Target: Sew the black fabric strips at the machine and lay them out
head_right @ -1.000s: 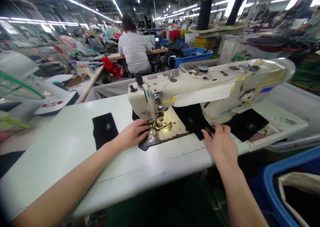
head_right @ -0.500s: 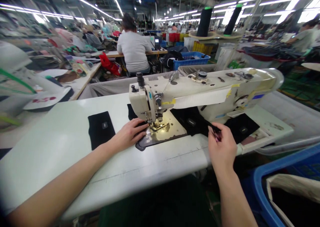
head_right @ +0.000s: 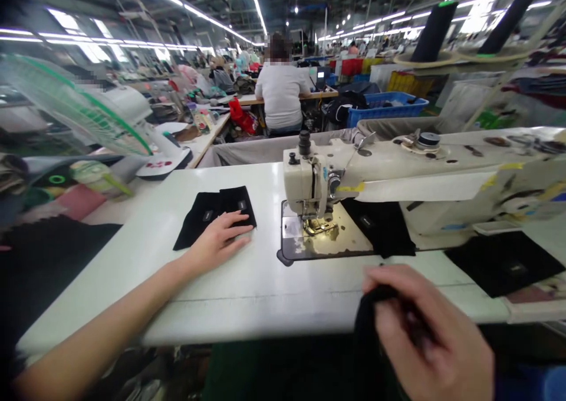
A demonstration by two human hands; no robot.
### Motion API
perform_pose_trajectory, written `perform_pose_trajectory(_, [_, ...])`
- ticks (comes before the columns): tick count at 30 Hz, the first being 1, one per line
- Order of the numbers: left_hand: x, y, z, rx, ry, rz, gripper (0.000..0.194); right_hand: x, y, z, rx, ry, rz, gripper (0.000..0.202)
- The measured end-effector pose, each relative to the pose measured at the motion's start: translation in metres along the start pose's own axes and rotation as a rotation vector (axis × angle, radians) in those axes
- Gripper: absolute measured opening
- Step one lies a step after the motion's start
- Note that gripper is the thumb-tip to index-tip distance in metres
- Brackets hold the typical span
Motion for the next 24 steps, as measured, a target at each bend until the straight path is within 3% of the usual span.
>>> perform_pose_trajectory(2, [0.006, -0.003, -0.041, 0.271, 0.032, 0.054, 0.043, -0.003, -0.021, 0.023, -0.074, 0.161, 0.155, 0.026])
perform_pose_trajectory(5, [0.011, -0.027, -0.111, 0.739, 0.091, 0.294, 0.095, -0.005, -0.047, 0.044, -0.176, 0.266, 0.219, 0.030])
perform_pose_trajectory(6, [0.011, -0.035, -0.127, 0.835, 0.116, 0.314, 0.095, -0.006, -0.052, 0.045, -0.191, 0.239, 0.190, 0.028])
perform_pose_trajectory(8, [0.006, -0.047, -0.143, 1.058, 0.213, 0.260, 0.049, -0.006, -0.056, 0.038, -0.200, 0.078, 0.097, 0.027])
perform_pose_trajectory(10, [0.001, -0.056, -0.137, 1.315, 0.428, 0.147, 0.024, 0.001, -0.060, 0.021, -0.229, -0.191, 0.083, 0.037])
perform_pose_trajectory(11, [0.000, -0.059, -0.130, 1.434, 0.548, 0.078, 0.020, 0.007, -0.064, 0.013, -0.273, -0.328, 0.153, 0.045])
perform_pose_trajectory(13, [-0.002, -0.060, -0.113, 1.597, 0.723, -0.075, 0.018, 0.024, -0.077, 0.003, -0.393, -0.540, 0.408, 0.049])
perform_pose_trajectory(15, [-0.003, -0.058, -0.100, 1.653, 0.784, -0.192, 0.016, 0.043, -0.088, 0.000, -0.470, -0.653, 0.603, 0.041])
perform_pose_trajectory(17, [-0.005, -0.057, -0.088, 1.658, 0.795, -0.243, 0.015, 0.056, -0.095, 0.002, -0.475, -0.701, 0.657, 0.035])
perform_pose_trajectory(20, [-0.016, -0.055, -0.069, 1.596, 0.751, -0.202, 0.023, 0.063, -0.099, 0.006, -0.456, -0.738, 0.630, 0.034])
perform_pose_trajectory(24, [-0.045, -0.045, -0.043, 1.260, 0.671, -0.007, 0.036, 0.061, -0.097, 0.006, -0.427, -0.767, 0.573, 0.034])
Point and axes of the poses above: each hand's wrist, its own x-axis away from the middle knuckle, its own y-axis out of the back of the hand, z = x × y, the point moved 4 cm from there along -x, towards the middle knuckle, and after that the axes turned 6 degrees about x, right-handed, at the moved point
